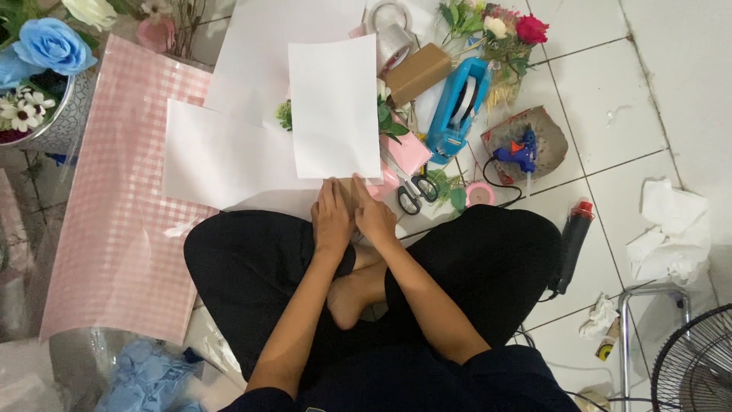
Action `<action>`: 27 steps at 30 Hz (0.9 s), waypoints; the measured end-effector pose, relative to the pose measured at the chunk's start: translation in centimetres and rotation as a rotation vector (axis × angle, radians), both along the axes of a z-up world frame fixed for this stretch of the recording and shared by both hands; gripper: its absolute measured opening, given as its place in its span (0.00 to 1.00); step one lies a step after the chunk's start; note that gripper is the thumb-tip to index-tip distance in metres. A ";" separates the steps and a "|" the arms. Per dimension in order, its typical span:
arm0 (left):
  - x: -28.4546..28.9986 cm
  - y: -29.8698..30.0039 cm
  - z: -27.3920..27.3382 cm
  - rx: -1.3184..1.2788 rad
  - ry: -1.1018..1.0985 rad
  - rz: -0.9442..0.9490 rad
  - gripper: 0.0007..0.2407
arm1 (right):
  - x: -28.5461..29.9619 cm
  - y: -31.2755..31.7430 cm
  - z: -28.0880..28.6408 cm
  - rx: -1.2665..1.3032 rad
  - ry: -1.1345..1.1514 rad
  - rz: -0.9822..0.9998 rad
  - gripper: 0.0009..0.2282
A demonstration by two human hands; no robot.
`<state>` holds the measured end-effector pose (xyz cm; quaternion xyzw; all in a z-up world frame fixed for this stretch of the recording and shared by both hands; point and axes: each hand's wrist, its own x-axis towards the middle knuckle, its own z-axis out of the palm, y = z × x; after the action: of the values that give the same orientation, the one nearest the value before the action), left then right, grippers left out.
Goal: The person wraps a small bouquet of artificial flowers using white and pink checkered paper. They fold the paper around the stems, secure it with tape, and adjust the layers to create a finished presentation.
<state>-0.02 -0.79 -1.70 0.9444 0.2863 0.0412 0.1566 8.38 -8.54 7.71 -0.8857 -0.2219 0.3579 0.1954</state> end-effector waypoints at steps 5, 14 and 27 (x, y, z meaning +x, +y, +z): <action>0.2 0.1 1.2 -0.128 -0.053 0.122 0.46 | 0.1 -0.7 -2.9 0.082 -0.067 -0.083 0.25; 0.8 0.1 3.8 -0.073 -0.098 -0.059 0.32 | -0.5 -0.1 -8.4 0.528 -0.059 -0.339 0.19; 2.1 1.0 9.8 -0.635 -0.566 0.086 0.35 | -0.2 -0.9 -4.3 1.102 0.003 -0.525 0.21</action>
<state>2.13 0.16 8.07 0.7879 0.2696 0.2151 0.5101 8.19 -9.41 3.41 -0.6789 -0.1485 0.1318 0.7069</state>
